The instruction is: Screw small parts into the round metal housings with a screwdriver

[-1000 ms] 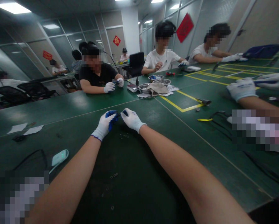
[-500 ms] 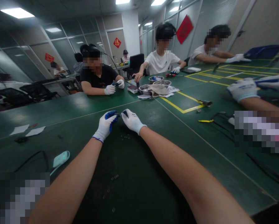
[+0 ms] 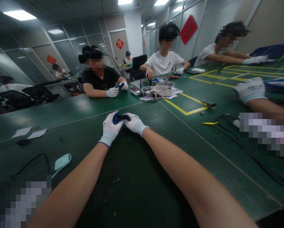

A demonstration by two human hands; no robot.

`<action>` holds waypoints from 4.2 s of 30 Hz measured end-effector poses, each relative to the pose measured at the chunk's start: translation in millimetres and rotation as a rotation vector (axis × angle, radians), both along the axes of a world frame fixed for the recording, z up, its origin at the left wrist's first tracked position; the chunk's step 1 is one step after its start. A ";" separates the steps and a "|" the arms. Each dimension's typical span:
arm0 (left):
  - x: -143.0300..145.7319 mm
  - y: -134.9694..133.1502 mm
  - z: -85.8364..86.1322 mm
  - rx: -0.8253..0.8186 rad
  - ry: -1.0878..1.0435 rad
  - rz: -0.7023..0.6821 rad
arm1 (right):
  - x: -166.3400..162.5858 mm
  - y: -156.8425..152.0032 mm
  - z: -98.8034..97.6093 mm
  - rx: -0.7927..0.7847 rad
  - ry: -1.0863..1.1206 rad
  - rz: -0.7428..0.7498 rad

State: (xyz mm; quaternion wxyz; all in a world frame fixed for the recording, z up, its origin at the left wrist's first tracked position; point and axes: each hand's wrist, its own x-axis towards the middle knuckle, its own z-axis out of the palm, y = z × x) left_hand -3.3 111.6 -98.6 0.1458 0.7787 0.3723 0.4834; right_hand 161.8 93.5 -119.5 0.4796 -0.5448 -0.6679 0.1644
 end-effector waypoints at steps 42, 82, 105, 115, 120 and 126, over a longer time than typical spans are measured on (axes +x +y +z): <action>1.2 -8.0 1.6 0.031 0.043 -0.010 | -6.0 -7.1 9.4 -0.093 0.002 -0.048; -3.7 23.6 -6.4 -0.552 -0.338 -0.141 | -4.0 -8.5 10.7 -0.111 0.123 0.015; -2.7 20.2 -3.6 -0.606 -0.368 -0.143 | -3.7 -8.5 12.8 -0.111 0.116 -0.006; -0.4 56.6 -2.8 -0.445 -0.306 0.086 | -14.5 -24.8 11.3 -0.053 -0.032 -0.156; -5.1 108.1 3.2 -0.352 -0.191 0.300 | -17.4 -30.8 14.5 -0.083 0.034 -0.246; -12.7 138.5 -1.0 -0.369 -0.147 0.267 | -19.7 -24.0 16.2 -0.118 0.145 -0.285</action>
